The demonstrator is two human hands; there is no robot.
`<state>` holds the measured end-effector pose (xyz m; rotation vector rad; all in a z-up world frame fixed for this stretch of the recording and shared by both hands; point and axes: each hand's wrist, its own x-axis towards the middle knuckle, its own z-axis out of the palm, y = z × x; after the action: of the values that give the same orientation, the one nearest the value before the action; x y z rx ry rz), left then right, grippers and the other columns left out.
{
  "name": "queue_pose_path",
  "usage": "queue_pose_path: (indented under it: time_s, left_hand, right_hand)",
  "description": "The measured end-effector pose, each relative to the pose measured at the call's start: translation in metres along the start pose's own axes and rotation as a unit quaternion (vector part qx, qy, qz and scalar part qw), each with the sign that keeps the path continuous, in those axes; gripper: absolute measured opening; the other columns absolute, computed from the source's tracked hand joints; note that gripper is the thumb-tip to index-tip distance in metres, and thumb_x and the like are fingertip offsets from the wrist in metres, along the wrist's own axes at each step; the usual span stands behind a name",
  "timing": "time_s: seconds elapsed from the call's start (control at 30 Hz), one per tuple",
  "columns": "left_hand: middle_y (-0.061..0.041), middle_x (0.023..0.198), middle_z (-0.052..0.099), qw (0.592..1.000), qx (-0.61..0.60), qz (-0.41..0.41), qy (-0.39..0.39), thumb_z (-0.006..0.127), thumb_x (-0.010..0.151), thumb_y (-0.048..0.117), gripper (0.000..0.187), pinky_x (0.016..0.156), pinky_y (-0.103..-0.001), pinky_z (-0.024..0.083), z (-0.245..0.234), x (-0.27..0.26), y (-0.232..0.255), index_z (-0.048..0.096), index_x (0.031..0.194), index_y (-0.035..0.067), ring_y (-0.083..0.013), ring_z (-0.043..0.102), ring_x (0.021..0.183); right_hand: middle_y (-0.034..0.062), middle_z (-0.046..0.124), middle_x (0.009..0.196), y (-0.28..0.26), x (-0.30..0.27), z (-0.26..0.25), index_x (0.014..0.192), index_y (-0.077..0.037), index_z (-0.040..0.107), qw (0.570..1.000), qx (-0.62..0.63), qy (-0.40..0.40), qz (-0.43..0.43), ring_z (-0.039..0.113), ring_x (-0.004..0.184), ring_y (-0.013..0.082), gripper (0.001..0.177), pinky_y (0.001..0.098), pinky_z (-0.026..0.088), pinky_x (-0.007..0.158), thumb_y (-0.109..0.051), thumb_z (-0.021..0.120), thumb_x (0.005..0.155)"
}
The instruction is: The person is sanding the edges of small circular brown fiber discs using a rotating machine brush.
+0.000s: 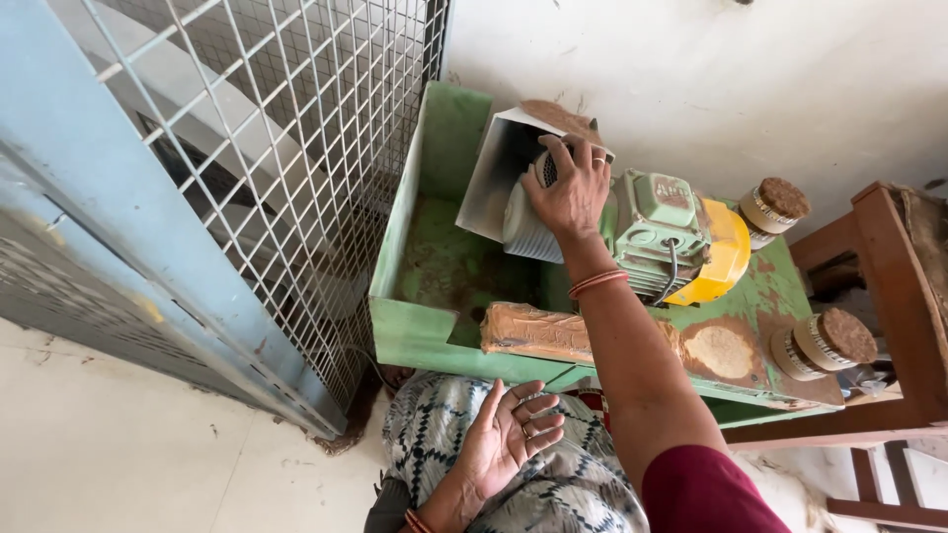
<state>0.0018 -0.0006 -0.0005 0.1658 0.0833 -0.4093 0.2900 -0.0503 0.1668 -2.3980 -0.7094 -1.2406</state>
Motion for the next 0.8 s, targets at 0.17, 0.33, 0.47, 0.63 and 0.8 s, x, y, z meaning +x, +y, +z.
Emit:
queue_pose_path:
  time_s: [0.17,0.33,0.47,0.63,0.8]
  left_hand:
    - [-0.016,0.123,0.069,1.0,-0.017,-0.006,0.004,0.044,0.102,0.056,0.064,0.103,-0.047,0.056,-0.004,0.002,0.002,0.054,0.137,0.002,-0.0309,0.07,0.109]
    - [-0.016,0.123,0.069,0.999,-0.046,-0.009,-0.008,0.044,0.102,0.056,0.064,0.1,-0.046,0.056,-0.007,0.003,0.0,0.054,0.136,0.003,-0.0314,0.07,0.109]
    - [-0.017,0.123,0.069,0.999,-0.037,-0.003,0.0,0.044,0.102,0.056,0.063,0.101,-0.047,0.056,-0.003,0.0,0.001,0.055,0.135,0.003,-0.0314,0.07,0.108]
    - [-0.016,0.122,0.069,1.0,-0.017,0.004,0.004,0.044,0.102,0.055,0.063,0.101,-0.046,0.057,0.0,-0.001,0.0,0.055,0.136,0.002,-0.0316,0.07,0.109]
    - [-0.016,0.123,0.069,0.999,-0.04,-0.004,0.01,0.043,0.102,0.055,0.064,0.101,-0.046,0.057,-0.004,0.001,0.003,0.055,0.136,0.002,-0.0314,0.07,0.108]
  right_hand:
    - [0.0057,0.063,0.123,-0.027,-0.036,-0.024,0.124,-0.021,0.071,1.0,0.024,-0.004,0.009,0.057,0.117,0.0329,0.04,0.0471,0.046,0.102,-0.029,0.08,0.085]
    - [0.0086,0.061,0.12,-0.04,-0.081,-0.038,0.122,-0.016,0.07,0.996,0.006,-0.064,-0.057,0.056,0.113,0.0342,0.049,0.0483,0.044,0.095,-0.027,0.08,0.075]
    - [0.0047,0.06,0.12,-0.024,-0.04,-0.024,0.123,-0.019,0.071,0.999,0.003,-0.01,-0.054,0.055,0.113,0.0315,0.041,0.0462,0.046,0.101,-0.025,0.079,0.083]
    - [0.0067,0.062,0.118,0.006,0.004,0.0,0.12,-0.02,0.072,0.999,-0.021,-0.019,0.016,0.056,0.111,0.0351,0.047,0.048,0.045,0.097,-0.028,0.08,0.075]
    - [0.0067,0.06,0.122,-0.012,-0.038,-0.035,0.124,-0.018,0.071,0.999,-0.021,-0.034,-0.001,0.054,0.116,0.0342,0.046,0.0476,0.044,0.101,-0.029,0.08,0.08]
